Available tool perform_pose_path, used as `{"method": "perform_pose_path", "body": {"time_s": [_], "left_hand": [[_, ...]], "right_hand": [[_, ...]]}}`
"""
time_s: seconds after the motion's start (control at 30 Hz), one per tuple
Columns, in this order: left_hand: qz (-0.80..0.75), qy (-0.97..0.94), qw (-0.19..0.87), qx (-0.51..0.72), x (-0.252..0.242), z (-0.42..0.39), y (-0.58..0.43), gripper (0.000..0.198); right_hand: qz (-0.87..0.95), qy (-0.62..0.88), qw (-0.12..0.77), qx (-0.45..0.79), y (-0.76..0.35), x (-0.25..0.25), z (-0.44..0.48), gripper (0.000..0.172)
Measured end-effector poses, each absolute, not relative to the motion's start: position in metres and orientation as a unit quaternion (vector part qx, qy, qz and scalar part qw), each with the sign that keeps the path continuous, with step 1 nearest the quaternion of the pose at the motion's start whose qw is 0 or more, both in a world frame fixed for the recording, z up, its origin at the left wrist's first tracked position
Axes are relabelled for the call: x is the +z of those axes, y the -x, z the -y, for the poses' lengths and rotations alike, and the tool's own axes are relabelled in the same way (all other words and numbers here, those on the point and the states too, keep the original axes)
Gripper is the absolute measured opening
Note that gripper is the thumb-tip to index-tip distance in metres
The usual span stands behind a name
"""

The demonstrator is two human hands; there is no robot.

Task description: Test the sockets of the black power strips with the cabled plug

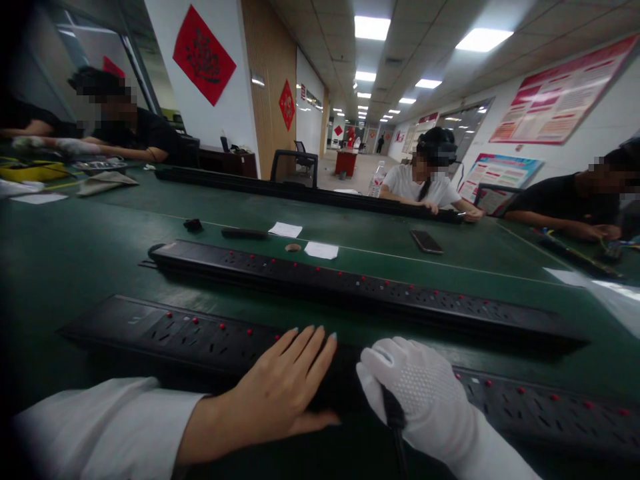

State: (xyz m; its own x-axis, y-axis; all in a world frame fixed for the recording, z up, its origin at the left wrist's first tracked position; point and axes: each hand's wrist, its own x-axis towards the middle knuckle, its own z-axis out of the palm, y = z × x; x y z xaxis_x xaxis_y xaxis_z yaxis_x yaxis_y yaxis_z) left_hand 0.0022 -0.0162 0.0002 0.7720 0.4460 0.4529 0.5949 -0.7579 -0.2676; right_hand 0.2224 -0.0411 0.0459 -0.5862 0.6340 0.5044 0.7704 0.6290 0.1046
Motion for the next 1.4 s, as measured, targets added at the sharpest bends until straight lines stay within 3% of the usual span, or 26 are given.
{"method": "perform_pose_path", "body": {"time_s": [0.37, 0.83, 1.03, 1.27, 1.4], "left_hand": [[0.271, 0.914, 0.222, -0.207, -0.005, 0.015, -0.003, 0.066], [0.265, 0.904, 0.247, -0.228, -0.006, 0.014, -0.003, 0.067], [0.260, 0.901, 0.252, -0.237, -0.008, 0.013, -0.004, 0.067], [0.258, 0.903, 0.244, -0.241, -0.006, 0.013, -0.004, 0.067], [0.257, 0.905, 0.241, -0.239, -0.006, 0.013, -0.003, 0.067]], "right_hand": [[0.868, 0.427, 0.207, -0.148, -0.219, 0.047, 0.044, 0.015], [0.864, 0.402, 0.235, -0.190, -0.218, 0.050, 0.043, 0.017], [0.866, 0.425, 0.207, -0.164, -0.220, 0.044, 0.042, 0.015], [0.817, 0.446, 0.318, -0.181, -0.215, 0.062, 0.043, 0.013], [0.831, 0.444, 0.315, -0.118, -0.205, 0.082, 0.040, 0.010]]}}
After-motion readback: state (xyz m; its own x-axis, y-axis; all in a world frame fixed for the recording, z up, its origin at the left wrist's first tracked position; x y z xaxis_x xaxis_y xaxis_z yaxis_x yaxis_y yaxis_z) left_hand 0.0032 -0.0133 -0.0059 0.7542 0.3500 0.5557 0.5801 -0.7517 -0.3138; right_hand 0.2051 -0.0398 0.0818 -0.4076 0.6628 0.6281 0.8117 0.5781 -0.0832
